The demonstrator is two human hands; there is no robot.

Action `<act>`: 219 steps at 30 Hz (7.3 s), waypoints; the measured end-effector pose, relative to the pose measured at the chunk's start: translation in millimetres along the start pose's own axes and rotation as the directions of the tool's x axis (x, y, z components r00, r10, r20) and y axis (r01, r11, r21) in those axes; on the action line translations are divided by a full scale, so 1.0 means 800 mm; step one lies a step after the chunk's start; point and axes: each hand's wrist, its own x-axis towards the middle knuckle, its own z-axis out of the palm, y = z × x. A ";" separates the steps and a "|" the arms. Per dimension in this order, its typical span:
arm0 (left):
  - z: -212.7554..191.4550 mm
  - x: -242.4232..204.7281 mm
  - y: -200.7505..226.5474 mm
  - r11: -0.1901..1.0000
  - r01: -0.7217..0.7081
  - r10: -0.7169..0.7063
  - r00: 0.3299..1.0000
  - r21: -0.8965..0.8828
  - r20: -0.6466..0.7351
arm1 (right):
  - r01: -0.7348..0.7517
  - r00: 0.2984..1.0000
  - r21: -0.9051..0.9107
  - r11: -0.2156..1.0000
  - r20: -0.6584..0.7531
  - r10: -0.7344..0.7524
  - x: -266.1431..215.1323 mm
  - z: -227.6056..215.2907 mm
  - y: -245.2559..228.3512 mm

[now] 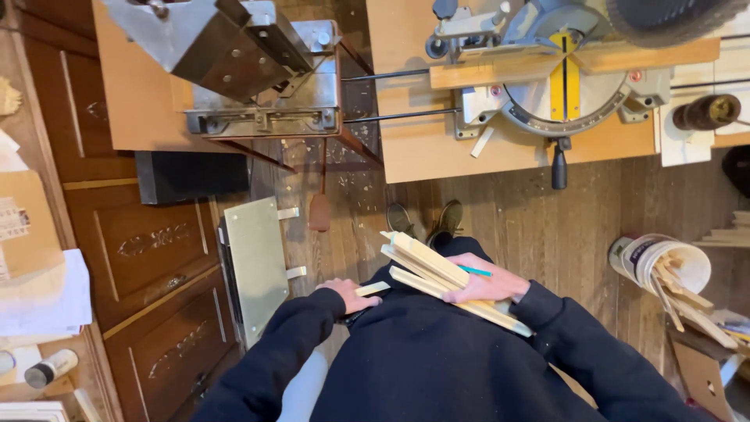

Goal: The recorder measures, marks, and cuts wooden frame moldings using a miter saw and a manual frame joiner.

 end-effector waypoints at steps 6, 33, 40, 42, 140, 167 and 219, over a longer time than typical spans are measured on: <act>-0.013 -0.003 -0.011 0.959 -0.009 0.002 1.000 -0.284 -0.024 | 0.228 0.973 0.073 0.971 -0.045 -0.225 0.018 -0.033 -0.066; -0.166 0.162 0.156 -0.422 -0.497 0.171 0.778 -0.758 -0.605 | 0.259 0.907 0.719 0.645 -0.411 0.093 0.078 -0.114 0.005; -0.235 0.412 0.127 -0.024 -0.828 -0.193 0.553 -0.560 -0.810 | 0.251 0.920 0.672 0.697 -0.390 0.044 0.085 -0.160 0.015; -0.261 0.408 0.141 0.032 -0.772 -0.292 0.600 -0.635 -0.745 | 0.240 0.919 0.649 0.722 -0.391 0.047 0.088 -0.166 0.012; -0.258 -0.157 0.142 -0.271 -0.836 -0.061 0.509 -0.476 -0.859 | 0.469 0.775 0.134 0.873 -0.537 -0.333 0.034 -0.071 -0.218; -0.274 -0.206 -0.158 -0.426 -0.826 -0.130 0.459 -0.368 -0.879 | 0.187 0.961 0.311 0.932 -0.254 -0.108 0.141 0.060 -0.364; -0.205 -0.217 -0.325 -0.587 -0.761 -0.180 0.455 -0.275 -0.872 | 0.405 0.857 0.137 0.904 -0.401 -0.323 0.062 0.130 -0.426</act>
